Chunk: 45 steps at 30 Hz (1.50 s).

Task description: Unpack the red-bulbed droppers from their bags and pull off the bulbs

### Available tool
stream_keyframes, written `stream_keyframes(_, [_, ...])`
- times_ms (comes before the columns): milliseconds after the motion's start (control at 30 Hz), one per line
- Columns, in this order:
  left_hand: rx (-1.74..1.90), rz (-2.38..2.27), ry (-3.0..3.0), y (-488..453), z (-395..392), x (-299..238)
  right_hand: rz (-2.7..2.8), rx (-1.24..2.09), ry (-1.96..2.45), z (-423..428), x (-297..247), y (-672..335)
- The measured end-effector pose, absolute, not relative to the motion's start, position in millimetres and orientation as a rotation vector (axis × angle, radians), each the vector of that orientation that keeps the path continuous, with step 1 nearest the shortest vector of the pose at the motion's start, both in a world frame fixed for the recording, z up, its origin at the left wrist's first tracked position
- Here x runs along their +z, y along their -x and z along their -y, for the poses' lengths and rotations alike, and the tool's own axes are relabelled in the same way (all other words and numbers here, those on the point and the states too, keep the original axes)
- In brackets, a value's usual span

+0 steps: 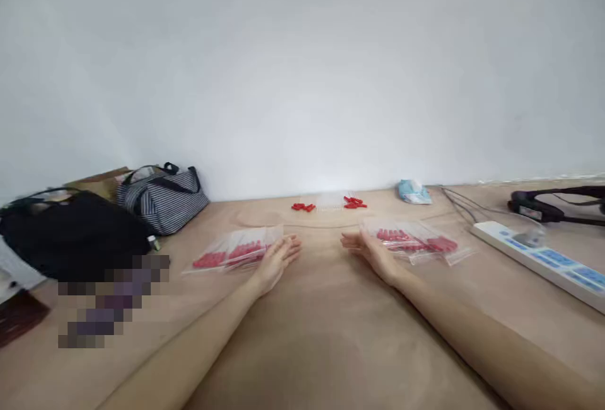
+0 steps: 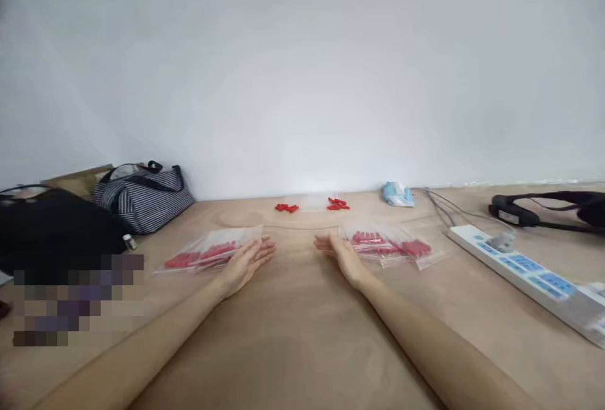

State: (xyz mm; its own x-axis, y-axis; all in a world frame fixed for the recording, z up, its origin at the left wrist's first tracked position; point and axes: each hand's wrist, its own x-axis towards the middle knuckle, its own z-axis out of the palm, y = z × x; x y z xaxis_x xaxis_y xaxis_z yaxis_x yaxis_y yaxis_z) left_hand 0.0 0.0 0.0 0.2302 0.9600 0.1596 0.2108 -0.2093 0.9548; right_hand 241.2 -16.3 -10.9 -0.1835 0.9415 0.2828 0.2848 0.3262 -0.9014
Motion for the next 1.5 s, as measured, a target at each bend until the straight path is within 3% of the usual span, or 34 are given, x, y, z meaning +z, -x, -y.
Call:
stream_keyframes(167, [0.717,-1.129,-2.228,-1.8,20.1,9.4,2.215,0.388,1.111,29.8,-9.2,-242.6])
stream_keyframes(333, [0.472,-1.070,-2.539,-3.9,27.9,15.0,2.351,0.224,1.162,29.8,-10.0,-240.9])
stream_keyframes(500, [0.485,-1.072,-2.637,-3.8,27.1,10.7,2.355,0.180,1.155,29.1,-10.0,-240.2])
stream_keyframes(600, [0.676,-1.129,-2.797,-2.4,24.3,15.2,2.364,0.162,1.149,28.3,-11.5,-240.4])
stream_keyframes(733, [0.944,-1.629,-2.876,8.6,10.6,39.4,2.352,0.161,1.133,26.8,-13.7,-240.3])
stream_keyframes(867, [0.498,-2.221,-2.555,33.4,-5.3,60.6,2.353,0.157,1.123,26.3,-14.1,-239.9])
stream_keyframes(967, [0.115,-2.166,-2.284,52.3,-11.8,61.1,2.351,0.155,1.130,26.9,-13.1,-239.5])
stream_keyframes(1067, [-0.023,-2.009,-2.216,63.1,-16.2,56.0,2.350,0.152,1.142,28.3,-11.2,-238.6])
stream_keyframes(1333, [0.130,-2.156,-2.291,61.8,-20.0,64.6,2.358,0.149,1.144,28.5,-9.4,-237.6])
stream_keyframes(1500, [0.702,-2.154,-2.559,35.2,-5.8,55.2,2.350,0.158,1.130,27.7,-10.9,-238.2])
